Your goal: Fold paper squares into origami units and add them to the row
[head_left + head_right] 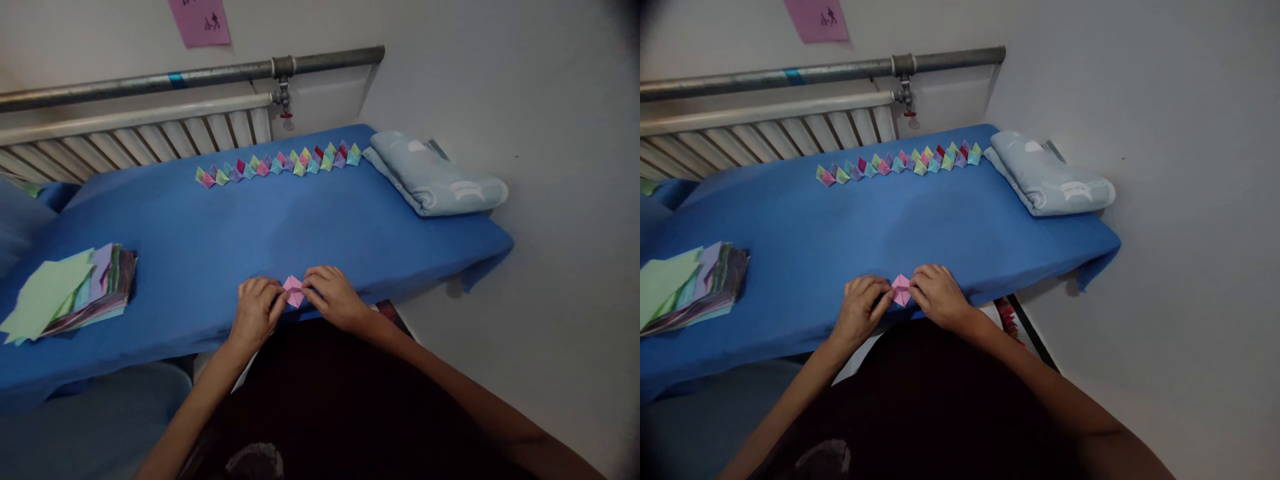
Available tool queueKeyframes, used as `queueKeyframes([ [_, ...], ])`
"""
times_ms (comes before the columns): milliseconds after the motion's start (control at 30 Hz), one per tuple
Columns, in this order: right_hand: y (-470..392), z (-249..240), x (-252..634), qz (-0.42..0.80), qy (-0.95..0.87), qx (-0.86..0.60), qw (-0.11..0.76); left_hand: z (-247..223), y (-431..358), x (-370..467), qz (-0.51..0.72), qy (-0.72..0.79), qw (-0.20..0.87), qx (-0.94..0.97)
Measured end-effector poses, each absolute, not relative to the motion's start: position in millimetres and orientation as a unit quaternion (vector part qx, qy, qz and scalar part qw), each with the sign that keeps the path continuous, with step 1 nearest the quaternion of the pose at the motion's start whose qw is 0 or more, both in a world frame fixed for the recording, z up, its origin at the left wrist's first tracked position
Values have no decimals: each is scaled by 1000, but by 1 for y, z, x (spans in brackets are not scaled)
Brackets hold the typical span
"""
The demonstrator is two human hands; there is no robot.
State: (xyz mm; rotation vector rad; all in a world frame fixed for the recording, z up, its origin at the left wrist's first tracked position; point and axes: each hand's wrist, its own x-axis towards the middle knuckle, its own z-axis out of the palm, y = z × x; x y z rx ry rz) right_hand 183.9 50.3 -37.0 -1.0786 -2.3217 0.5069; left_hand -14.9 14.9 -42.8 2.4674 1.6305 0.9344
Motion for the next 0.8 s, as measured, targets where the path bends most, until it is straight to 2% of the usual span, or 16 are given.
queueKeyframes([
  [167,52,-37,180,192,-841,-427,271,-43,19,-15,290,562,48,773],
  [800,54,-33,171,177,-826,-476,246,-46,24,-9,285,589,25,756],
])
